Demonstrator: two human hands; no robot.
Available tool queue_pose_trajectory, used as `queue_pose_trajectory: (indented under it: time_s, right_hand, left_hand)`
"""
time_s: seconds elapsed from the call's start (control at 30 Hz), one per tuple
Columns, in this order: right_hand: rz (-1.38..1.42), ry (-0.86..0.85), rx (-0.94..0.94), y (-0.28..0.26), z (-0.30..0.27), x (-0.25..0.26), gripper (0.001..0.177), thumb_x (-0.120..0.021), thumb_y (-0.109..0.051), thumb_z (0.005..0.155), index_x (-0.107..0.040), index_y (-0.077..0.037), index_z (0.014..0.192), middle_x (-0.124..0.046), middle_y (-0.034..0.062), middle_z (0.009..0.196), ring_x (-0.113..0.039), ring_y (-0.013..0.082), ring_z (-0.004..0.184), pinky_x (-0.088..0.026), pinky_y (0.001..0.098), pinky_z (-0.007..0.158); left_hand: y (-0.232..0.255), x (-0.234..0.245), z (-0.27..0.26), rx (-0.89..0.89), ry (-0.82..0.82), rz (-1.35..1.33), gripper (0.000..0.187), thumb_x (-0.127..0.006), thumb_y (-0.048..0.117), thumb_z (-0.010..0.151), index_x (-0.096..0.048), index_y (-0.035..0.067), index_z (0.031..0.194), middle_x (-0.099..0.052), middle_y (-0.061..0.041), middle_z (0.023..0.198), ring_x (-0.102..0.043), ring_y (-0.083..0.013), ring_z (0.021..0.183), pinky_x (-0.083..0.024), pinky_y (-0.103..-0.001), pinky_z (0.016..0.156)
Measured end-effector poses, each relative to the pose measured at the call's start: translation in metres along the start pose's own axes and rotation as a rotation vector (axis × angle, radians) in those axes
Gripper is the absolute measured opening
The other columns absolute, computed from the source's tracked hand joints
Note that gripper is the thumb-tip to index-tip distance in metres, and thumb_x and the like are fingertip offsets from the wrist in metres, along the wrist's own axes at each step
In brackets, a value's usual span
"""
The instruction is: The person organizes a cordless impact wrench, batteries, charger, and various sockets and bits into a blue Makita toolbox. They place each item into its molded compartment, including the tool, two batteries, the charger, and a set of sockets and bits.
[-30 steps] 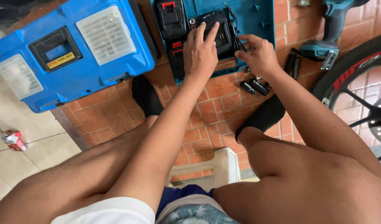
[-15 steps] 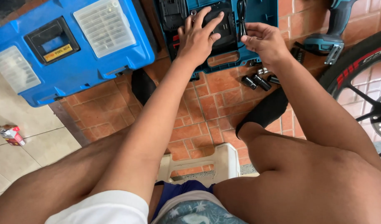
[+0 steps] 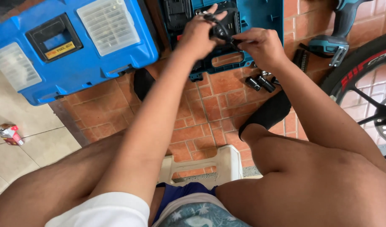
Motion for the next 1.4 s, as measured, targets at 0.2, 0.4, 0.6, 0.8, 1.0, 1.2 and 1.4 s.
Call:
queue_pose_trajectory:
  time_s: [0.2, 0.4, 0.6, 0.8, 1.0, 1.2, 1.4]
  right_hand:
    - [-0.26, -0.02, 0.283, 0.018, 0.0, -0.013, 0.035, -0.062, 0.018, 0.101, -0.079, 0.002, 0.127, -0.069, 0.0222, 0.105, -0.069, 0.0366, 0.089, -0.058, 0.0445, 0.07]
    - [-0.374, -0.001, 0.247, 0.012, -0.01, -0.02, 0.033, -0.068, 0.014, 0.1, -0.079, 0.001, 0.129, -0.061, 0.0196, 0.109, -0.067, 0.0382, 0.087, -0.057, 0.0448, 0.066]
    - [-0.3, 0.207, 0.253, 0.004, -0.022, -0.02, 0.013, -0.075, 0.009, 0.103, -0.077, 0.012, 0.115, -0.067, 0.0218, 0.103, -0.068, 0.0386, 0.086, -0.056, 0.0425, 0.065]
    - [-0.304, 0.066, 0.255, 0.012, -0.029, -0.035, 0.026, -0.07, 0.007, 0.104, -0.075, 0.005, 0.129, -0.067, 0.0224, 0.119, -0.066, 0.0405, 0.104, -0.06, 0.0484, 0.079]
    - [-0.509, -0.067, 0.391, 0.002, -0.025, -0.049, 0.032, -0.071, 0.011, 0.095, -0.074, 0.003, 0.127, -0.066, 0.0186, 0.121, -0.059, 0.0374, 0.103, -0.059, 0.0475, 0.078]
    - [-0.676, -0.134, 0.434, -0.012, -0.01, -0.059, 0.024, -0.068, 0.008, 0.092, -0.07, -0.001, 0.114, -0.055, 0.0143, 0.111, -0.055, 0.0319, 0.089, -0.056, 0.0419, 0.061]
    - [-0.797, -0.085, 0.448, -0.026, -0.007, -0.059, 0.026, -0.072, -0.032, 0.106, -0.072, -0.006, 0.103, -0.057, 0.0105, 0.109, -0.057, 0.0247, 0.092, -0.059, 0.0361, 0.074]
  left_hand:
    - [-0.058, 0.039, 0.002, -0.2, 0.475, -0.237, 0.033, -0.043, 0.008, 0.096, -0.074, 0.011, 0.104, -0.08, -0.007, 0.095, -0.079, -0.0154, 0.068, -0.06, -0.03, 0.064]
    - [-0.034, 0.016, -0.025, -0.009, 0.056, 0.032, 0.037, -0.079, 0.004, 0.083, -0.071, 0.011, 0.119, -0.064, -0.013, 0.125, -0.059, -0.0318, 0.119, -0.055, -0.045, 0.091]
    - [-0.066, -0.012, 0.002, -0.34, 0.192, 0.172, 0.02, -0.081, -0.008, 0.081, -0.082, 0.005, 0.095, -0.066, -0.012, 0.094, -0.068, -0.0338, 0.088, -0.059, -0.044, 0.071]
    - [-0.045, 0.019, -0.01, -0.38, 0.56, 0.302, 0.025, -0.083, -0.004, 0.082, -0.085, 0.021, 0.084, -0.051, -0.004, 0.116, -0.054, -0.0318, 0.108, -0.048, -0.053, 0.081]
    - [-0.062, 0.0, 0.001, -0.322, 0.651, -0.045, 0.035, -0.073, -0.012, 0.082, -0.07, 0.007, 0.11, -0.058, -0.011, 0.11, -0.071, -0.0299, 0.086, -0.065, -0.035, 0.075]
    - [-0.06, -0.011, 0.003, -0.292, 0.453, -0.334, 0.046, -0.081, 0.0, 0.094, -0.067, 0.009, 0.136, -0.054, -0.01, 0.149, -0.071, -0.0348, 0.124, -0.066, -0.04, 0.107]
    - [-0.077, -0.014, 0.003, -0.365, 0.616, 0.11, 0.04, -0.08, -0.003, 0.091, -0.058, 0.008, 0.122, -0.062, -0.012, 0.122, -0.072, -0.0322, 0.099, -0.062, -0.043, 0.079]
Point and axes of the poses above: each hand's wrist, its own z-axis towards the middle knuckle, its own x-axis out of the back of the hand, y = z × x, the point moved 4 cm from there along z, towards the middle knuckle
